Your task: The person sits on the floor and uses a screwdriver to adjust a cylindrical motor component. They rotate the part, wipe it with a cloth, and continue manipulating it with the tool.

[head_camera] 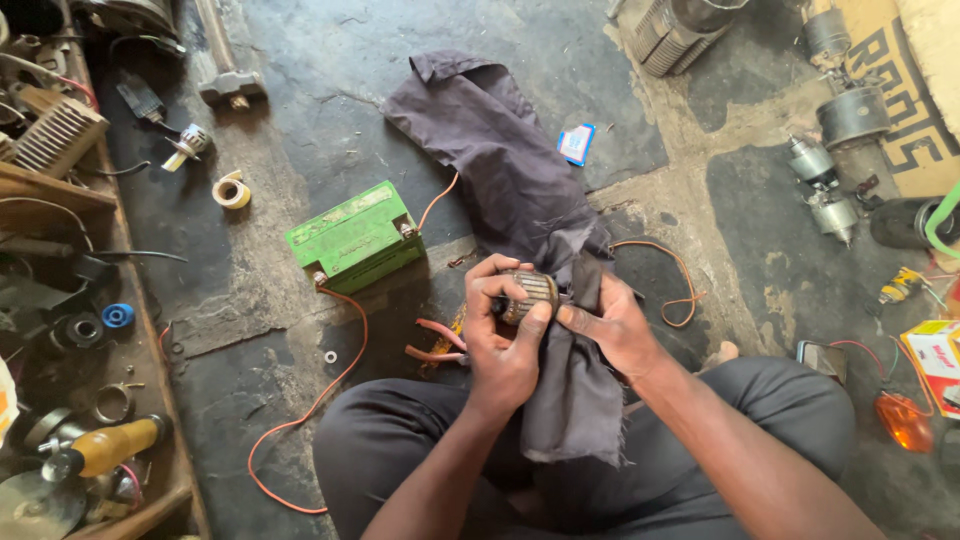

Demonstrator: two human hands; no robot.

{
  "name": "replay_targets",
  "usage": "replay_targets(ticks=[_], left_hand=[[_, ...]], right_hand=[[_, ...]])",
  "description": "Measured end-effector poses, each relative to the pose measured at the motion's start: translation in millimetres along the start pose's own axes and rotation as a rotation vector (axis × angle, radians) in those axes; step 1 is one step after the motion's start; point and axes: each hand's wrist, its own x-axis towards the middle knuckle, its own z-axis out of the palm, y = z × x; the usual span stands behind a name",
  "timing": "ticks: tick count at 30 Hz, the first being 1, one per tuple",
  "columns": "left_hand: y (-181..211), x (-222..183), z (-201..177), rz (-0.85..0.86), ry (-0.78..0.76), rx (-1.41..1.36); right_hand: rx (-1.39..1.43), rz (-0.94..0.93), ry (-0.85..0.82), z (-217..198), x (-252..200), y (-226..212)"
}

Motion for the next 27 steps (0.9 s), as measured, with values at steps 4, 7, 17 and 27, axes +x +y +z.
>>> replay_targets(ticks=[4, 7, 17, 27], left_hand=[[-3.9, 0.5, -1.8, -0.139, 0.112, -0.216], [-10.7, 7.7, -11.0, -0.269, 0.239, -0.596], [14.6, 37.9, -75.5, -0.063, 0.489, -0.599], [-9.8, 42.5, -89.3, -0.324, 0.570, -0.675]], right_hand=[[-0.288, -0.168, 0.061, 1.5, -6.7, 3.7], [-0.756, -0.212, 0.199, -12.5, -11.8, -1.2], [-1.287, -0.504, 0.682, -64.2, -36.5, -121.7], [-1.641, -0.534, 0.237, -80.6, 7.9, -102.6]])
